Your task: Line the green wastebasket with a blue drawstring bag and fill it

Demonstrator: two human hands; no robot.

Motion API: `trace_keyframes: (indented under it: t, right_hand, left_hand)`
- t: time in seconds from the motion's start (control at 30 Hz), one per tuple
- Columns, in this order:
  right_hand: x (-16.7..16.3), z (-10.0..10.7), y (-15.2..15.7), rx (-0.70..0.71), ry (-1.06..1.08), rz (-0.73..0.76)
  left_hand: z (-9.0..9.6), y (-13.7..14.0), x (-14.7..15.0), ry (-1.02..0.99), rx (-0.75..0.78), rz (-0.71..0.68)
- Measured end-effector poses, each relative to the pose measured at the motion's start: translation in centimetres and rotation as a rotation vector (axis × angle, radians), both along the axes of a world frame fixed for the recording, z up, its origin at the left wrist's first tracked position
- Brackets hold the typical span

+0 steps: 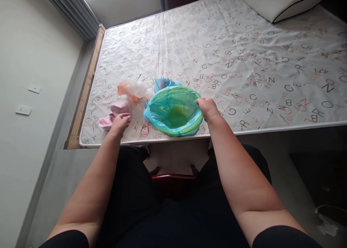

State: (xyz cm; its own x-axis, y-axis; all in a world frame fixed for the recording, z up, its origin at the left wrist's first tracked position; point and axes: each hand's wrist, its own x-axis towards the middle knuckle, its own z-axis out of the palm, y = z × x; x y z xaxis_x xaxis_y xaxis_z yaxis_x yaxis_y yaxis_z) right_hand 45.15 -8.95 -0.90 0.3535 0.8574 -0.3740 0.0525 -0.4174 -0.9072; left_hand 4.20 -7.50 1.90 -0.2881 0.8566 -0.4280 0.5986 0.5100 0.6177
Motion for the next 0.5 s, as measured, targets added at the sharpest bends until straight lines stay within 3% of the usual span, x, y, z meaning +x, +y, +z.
trace_keyframes:
  t: [0.07,0.17,0.3,0.5]
  right_hand:
    - [0.1,-0.4,0.1,-0.025,0.002,-0.050]
    - [0.3,-0.6,0.5,-0.028,-0.065,-0.070]
    - [0.6,-0.6,1.0,-0.021,-0.072,-0.097]
    - [0.9,-0.2,0.8,0.016,-0.092,-0.045]
  left_hand:
    - [-2.5,0.3,-0.9,0.069,-0.078,-0.029]
    - [-4.6,0.6,-0.6,0.081,-0.132,-0.165]
    - [-5.9,1.7,1.0,0.102,-0.138,-0.305]
    - [-7.0,4.0,0.4,0.134,-0.135,-0.362]
